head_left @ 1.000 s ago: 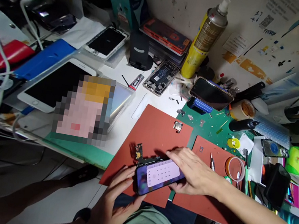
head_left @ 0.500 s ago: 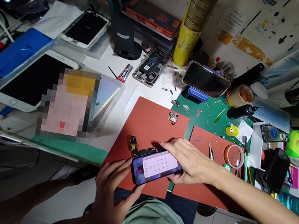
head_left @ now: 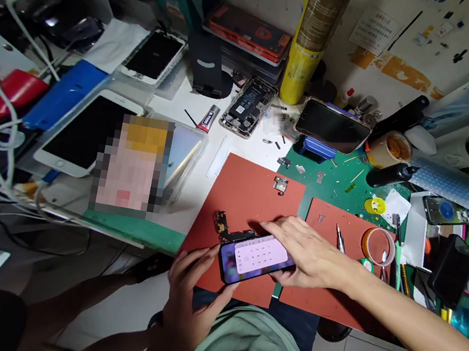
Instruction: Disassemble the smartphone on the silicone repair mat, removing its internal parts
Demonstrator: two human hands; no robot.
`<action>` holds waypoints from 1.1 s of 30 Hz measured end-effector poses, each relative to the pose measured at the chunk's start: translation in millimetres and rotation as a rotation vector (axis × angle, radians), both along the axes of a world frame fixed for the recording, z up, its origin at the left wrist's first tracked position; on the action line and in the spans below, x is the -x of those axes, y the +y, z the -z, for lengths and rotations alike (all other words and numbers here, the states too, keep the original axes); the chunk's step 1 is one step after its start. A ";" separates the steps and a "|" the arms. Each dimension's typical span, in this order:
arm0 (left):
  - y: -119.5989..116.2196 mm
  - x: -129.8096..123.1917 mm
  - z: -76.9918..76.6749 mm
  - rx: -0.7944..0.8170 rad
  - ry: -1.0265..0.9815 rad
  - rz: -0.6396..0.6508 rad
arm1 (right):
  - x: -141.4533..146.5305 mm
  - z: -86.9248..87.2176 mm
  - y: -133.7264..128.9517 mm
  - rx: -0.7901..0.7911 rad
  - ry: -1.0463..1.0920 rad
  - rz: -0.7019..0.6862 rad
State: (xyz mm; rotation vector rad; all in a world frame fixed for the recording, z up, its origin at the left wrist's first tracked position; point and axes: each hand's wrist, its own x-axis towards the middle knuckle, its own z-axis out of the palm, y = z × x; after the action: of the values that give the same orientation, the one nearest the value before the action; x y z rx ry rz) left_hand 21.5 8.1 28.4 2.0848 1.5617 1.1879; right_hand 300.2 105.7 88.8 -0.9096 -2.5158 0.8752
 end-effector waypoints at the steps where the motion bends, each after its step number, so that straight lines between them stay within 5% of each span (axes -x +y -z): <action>1: 0.0 0.2 -0.1 0.009 0.008 0.000 | -0.1 -0.2 -0.1 0.003 -0.003 -0.003; 22: -2.4 0.3 -0.4 0.031 0.028 -0.012 | 2.0 -3.2 0.7 -0.013 0.006 -0.007; 33: -3.8 -8.2 -15.1 0.047 -0.013 -0.055 | -4.0 2.0 -8.1 -0.024 -0.006 0.007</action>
State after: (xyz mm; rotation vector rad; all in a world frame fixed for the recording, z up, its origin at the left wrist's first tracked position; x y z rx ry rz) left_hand 29.7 4.3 43.4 2.0125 1.6356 1.1686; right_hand 304.2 97.6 86.8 -0.9140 -2.5208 0.8396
